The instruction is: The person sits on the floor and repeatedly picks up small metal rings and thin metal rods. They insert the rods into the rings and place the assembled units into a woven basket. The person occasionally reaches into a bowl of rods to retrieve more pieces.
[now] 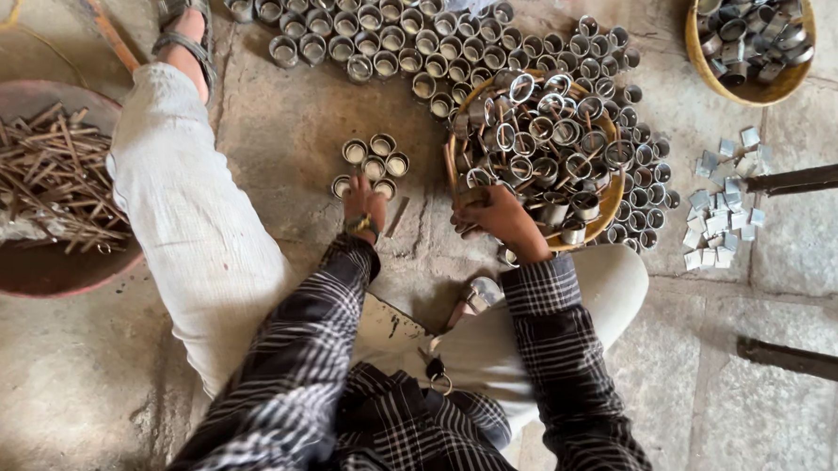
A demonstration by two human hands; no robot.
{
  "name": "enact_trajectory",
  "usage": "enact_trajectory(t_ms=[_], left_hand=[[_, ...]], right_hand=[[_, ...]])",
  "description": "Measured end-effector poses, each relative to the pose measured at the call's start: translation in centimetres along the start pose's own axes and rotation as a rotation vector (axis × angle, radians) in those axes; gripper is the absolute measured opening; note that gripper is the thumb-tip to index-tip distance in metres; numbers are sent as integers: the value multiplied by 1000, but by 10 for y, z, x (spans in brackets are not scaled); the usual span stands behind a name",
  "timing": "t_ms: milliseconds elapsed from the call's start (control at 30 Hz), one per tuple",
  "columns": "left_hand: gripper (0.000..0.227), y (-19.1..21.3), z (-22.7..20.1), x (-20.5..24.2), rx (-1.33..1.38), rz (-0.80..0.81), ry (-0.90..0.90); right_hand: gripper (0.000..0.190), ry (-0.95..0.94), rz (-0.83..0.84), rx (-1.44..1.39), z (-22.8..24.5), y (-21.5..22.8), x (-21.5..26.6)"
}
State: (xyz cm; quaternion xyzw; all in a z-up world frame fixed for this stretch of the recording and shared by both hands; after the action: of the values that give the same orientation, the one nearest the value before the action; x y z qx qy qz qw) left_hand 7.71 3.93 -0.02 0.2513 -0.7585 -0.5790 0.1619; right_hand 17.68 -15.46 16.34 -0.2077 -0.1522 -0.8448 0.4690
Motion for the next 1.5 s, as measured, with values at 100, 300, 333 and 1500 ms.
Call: enact_trajectory(t_ms=[100,300,333,1500], left_hand=[[7,0,1,14,126,27,-69],[3,34,-39,-25,566,85,-57],[7,50,-51,-33,666,45,-146],[30,143,-114,-56,1943,527,292]], right_hand=[[17,-25,-87,-69,-2,4,3],[23,-68,-239,-190,-25,16,-6],[24,-73,-274,-218,-29,17,-13],[15,203,-434,-580,51,49,20]])
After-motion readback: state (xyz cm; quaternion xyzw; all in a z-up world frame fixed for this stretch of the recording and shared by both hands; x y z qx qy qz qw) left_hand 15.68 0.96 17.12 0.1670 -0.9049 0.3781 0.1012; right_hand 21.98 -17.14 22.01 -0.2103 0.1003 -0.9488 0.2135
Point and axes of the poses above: each hand's wrist, its own x-axis away from the middle knuckle, its own y-axis out of the back of the hand, z = x × y, the point moved 9 cm from there along -x, towards the middle knuckle, and after that the axes turned 4 degrees about y, right-handed, at the moved point
